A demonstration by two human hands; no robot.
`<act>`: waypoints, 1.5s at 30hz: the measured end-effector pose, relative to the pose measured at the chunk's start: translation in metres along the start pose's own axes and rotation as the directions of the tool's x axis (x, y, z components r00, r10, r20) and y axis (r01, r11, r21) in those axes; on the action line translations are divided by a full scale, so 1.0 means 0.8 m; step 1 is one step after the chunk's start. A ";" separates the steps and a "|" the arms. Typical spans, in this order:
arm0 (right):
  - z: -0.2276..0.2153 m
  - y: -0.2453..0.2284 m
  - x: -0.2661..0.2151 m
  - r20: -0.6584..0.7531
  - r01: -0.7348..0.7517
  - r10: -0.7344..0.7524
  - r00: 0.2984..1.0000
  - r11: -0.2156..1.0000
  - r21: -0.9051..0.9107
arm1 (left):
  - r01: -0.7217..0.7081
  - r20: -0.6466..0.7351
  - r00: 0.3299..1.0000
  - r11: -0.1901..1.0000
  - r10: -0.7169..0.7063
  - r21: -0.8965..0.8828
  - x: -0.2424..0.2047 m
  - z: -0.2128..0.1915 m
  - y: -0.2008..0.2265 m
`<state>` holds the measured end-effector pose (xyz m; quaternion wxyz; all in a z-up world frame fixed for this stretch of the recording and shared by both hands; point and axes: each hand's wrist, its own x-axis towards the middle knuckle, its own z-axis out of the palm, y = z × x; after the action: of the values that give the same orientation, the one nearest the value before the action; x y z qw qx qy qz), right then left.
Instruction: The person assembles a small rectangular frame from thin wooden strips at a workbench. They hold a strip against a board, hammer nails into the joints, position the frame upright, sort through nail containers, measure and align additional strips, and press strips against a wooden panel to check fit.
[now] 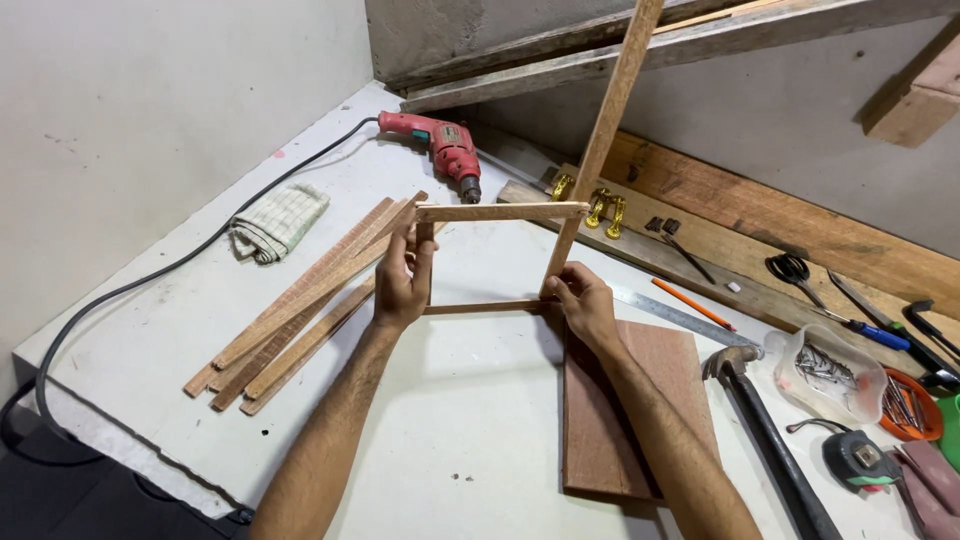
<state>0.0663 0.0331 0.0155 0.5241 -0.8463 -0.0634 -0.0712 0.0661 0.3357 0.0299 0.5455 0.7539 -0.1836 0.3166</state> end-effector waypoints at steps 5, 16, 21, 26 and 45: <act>-0.004 -0.007 -0.005 0.092 -0.085 0.079 0.993 0.995 0.059 | 0.199 0.235 0.942 0.963 -0.239 0.182 -0.035 -0.020 -0.039; -0.005 0.028 0.004 0.104 0.099 -0.077 0.992 0.968 -0.231 | 0.298 0.392 0.808 0.878 -0.440 0.374 -0.050 -0.052 -0.032; -0.007 0.034 0.008 0.151 0.150 -0.107 0.983 0.936 -0.317 | 0.259 0.362 0.865 0.928 -0.347 0.269 -0.059 -0.051 -0.047; -0.006 0.032 0.004 0.144 0.134 -0.090 0.985 0.933 -0.334 | 0.306 0.373 0.822 0.886 -0.431 0.349 -0.056 -0.051 -0.028; -0.056 -0.015 -0.045 0.159 0.109 -0.047 0.986 0.906 -0.409 | 0.271 0.385 0.863 0.942 -0.329 0.198 -0.042 -0.019 -0.018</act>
<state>0.0264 -0.0030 0.0393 0.3222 -0.9383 -0.1184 -0.0423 0.0461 0.3524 -0.0003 0.4840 0.8585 -0.1528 0.0734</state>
